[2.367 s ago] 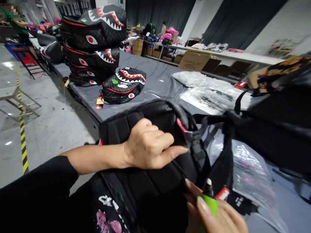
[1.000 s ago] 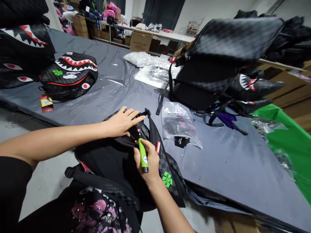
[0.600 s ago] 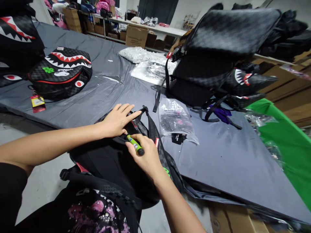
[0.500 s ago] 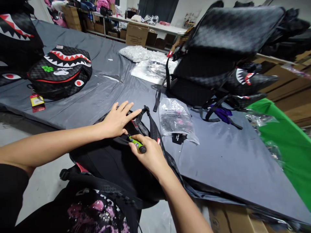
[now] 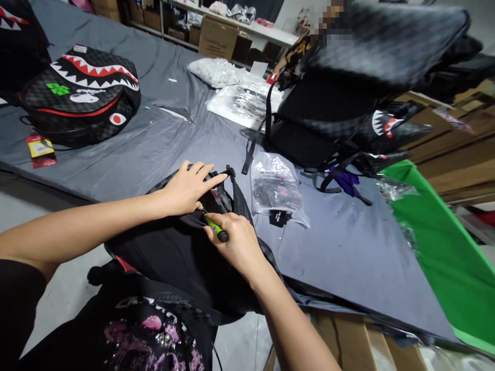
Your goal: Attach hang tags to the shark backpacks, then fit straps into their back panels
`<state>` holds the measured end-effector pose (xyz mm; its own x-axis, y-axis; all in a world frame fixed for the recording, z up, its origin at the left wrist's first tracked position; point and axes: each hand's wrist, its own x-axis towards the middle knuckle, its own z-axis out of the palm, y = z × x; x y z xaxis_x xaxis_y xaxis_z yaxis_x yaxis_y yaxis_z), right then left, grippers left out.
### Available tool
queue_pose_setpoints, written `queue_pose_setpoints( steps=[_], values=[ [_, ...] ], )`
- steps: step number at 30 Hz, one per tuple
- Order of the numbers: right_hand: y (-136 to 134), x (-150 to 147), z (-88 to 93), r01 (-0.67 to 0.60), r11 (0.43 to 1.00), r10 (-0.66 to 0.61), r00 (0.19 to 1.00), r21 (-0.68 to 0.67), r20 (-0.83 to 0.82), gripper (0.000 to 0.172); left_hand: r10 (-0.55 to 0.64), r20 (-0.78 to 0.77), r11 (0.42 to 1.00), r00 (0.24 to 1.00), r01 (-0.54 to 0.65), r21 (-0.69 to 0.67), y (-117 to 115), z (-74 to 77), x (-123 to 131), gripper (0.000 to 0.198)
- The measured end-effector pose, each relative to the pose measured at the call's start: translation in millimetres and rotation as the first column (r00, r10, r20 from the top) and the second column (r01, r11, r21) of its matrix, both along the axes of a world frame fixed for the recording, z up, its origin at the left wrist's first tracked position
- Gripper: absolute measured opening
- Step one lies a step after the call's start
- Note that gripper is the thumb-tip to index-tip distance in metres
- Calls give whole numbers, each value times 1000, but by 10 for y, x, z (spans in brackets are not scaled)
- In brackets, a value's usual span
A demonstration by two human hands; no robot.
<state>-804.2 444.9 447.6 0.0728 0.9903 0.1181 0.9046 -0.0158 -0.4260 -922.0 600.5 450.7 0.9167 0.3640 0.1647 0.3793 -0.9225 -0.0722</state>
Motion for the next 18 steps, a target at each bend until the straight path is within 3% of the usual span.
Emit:
queue_pose_setpoints(
  steps=[11,18],
  values=[
    [54,10,91,-60,996,66,995,-65,80,25,-21,28,999,999,21,-27,24,-17,8,88],
    [73,42,101,-136,990,135,991,-43,-15,28,-24,29,1000,999,24,-18,27,-29,-1,89]
  ],
)
